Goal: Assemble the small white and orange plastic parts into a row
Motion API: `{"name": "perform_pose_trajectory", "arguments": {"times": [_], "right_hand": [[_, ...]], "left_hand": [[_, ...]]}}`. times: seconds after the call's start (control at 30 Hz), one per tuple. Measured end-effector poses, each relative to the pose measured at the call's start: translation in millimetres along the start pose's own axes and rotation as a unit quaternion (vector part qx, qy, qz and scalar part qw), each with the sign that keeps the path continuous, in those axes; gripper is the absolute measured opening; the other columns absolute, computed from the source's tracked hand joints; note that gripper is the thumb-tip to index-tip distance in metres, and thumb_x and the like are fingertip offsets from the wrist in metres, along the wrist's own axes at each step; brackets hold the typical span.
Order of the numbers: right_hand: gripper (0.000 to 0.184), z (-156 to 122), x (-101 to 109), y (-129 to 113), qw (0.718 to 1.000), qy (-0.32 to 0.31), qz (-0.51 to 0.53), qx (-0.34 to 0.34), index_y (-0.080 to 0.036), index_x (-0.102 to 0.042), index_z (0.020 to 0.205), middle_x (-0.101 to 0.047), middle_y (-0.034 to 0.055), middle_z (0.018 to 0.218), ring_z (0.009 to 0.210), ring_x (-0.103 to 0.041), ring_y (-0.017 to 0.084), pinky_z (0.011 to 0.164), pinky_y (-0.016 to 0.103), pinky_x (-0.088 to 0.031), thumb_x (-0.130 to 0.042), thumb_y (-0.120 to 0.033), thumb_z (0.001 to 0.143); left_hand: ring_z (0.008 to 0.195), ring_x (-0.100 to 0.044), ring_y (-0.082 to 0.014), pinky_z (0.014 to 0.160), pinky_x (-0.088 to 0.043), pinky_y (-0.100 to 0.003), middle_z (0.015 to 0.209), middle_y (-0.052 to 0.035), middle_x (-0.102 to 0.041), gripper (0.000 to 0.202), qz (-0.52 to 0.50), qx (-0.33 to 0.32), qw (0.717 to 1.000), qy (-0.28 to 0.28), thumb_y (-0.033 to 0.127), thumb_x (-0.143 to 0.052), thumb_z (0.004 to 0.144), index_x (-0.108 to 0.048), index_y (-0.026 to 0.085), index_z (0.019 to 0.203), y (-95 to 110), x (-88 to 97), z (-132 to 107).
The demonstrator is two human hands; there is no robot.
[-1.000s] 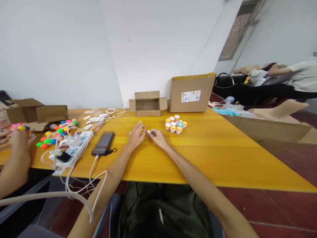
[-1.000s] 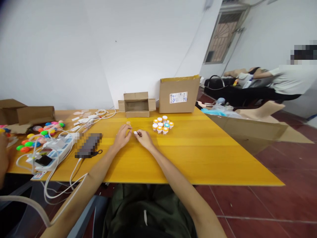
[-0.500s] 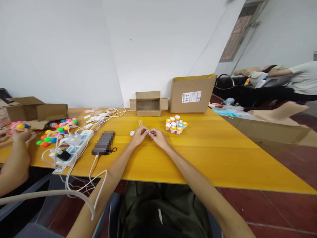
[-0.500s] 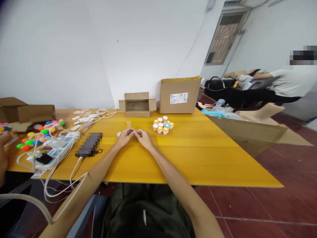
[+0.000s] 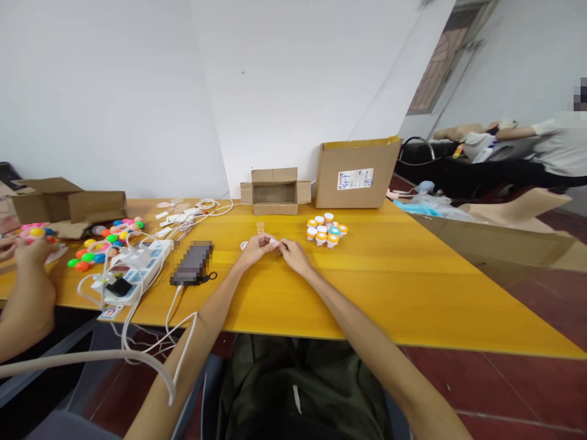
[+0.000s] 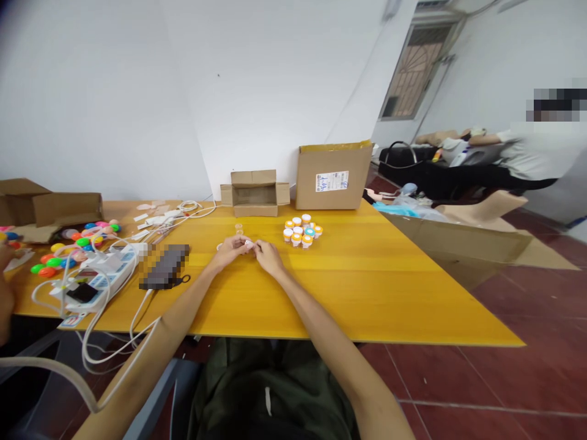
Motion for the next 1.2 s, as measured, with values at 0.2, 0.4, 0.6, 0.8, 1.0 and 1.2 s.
{"name": "perform_pose_trajectory", "arguments": {"times": [0.2,0.4,0.6,0.8,1.0,1.2], "right_hand": [[0.025,1,-2,5,1.000,0.008,0.009,0.002,-0.025,-0.062,0.075,-0.070,0.0000,0.071,0.073,-0.066,0.019,0.073,0.028,-0.047,-0.052,-0.031,0.097],[0.030,2,-4,12,0.999,0.008,-0.040,0.022,-0.026,-0.061,0.076,-0.068,0.0011,0.072,0.072,-0.062,0.020,0.069,0.029,-0.044,-0.049,-0.040,0.099],[0.032,-2,-2,10,0.998,-0.002,-0.056,0.015,-0.027,-0.062,0.074,-0.070,0.0026,0.078,0.077,-0.063,0.022,0.070,0.030,-0.043,-0.048,-0.040,0.100],[0.034,-1,-1,6,0.999,-0.005,-0.041,0.025,-0.025,-0.059,0.071,-0.069,0.0014,0.075,0.075,-0.062,0.021,0.069,0.029,-0.042,-0.045,-0.039,0.100],[0.035,-2,-1,6,0.999,-0.008,-0.030,0.022,-0.025,-0.057,0.070,-0.068,0.0008,0.073,0.072,-0.061,0.020,0.068,0.029,-0.041,-0.044,-0.040,0.099],[0.038,-3,0,4,0.999,-0.007,-0.019,0.033,-0.025,-0.058,0.070,-0.066,0.0004,0.070,0.070,-0.060,0.020,0.066,0.029,-0.041,-0.043,-0.045,0.099]], "left_hand": [[0.088,-0.070,-0.0201,0.080,-0.054,-0.032,0.093,-0.0072,-0.078,0.039,-0.021,0.020,1.000,-0.011,0.047,-0.085,0.068,-0.075,0.018,0.092,-3,3.0,-1],[0.090,-0.072,-0.0222,0.085,-0.055,-0.035,0.092,-0.0075,-0.080,0.039,-0.035,0.025,0.999,-0.005,0.048,-0.087,0.066,-0.078,0.018,0.090,-1,4.4,-3],[0.093,-0.073,-0.0238,0.095,-0.053,-0.039,0.090,-0.0069,-0.080,0.041,-0.070,0.032,0.997,-0.019,0.048,-0.090,0.059,-0.078,0.018,0.085,2,2.0,-4],[0.097,-0.073,-0.0242,0.101,-0.051,-0.040,0.094,-0.0075,-0.080,0.043,-0.091,0.040,0.995,-0.012,0.045,-0.093,0.056,-0.079,0.017,0.085,-2,3.4,-2],[0.098,-0.073,-0.0251,0.102,-0.051,-0.042,0.093,-0.0068,-0.081,0.043,-0.092,0.042,0.995,-0.014,0.045,-0.093,0.056,-0.080,0.018,0.086,-4,4.2,-2],[0.099,-0.073,-0.0258,0.101,-0.051,-0.042,0.094,-0.0070,-0.081,0.044,-0.092,0.042,0.995,-0.017,0.046,-0.093,0.056,-0.080,0.019,0.088,-4,4.2,-2]]}}
Point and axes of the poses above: each hand's wrist, its own z-axis towards the middle knuckle, its own x-axis out of the back of the hand, y = z × x, the point moved 7 cm from there along z, towards the middle knuckle
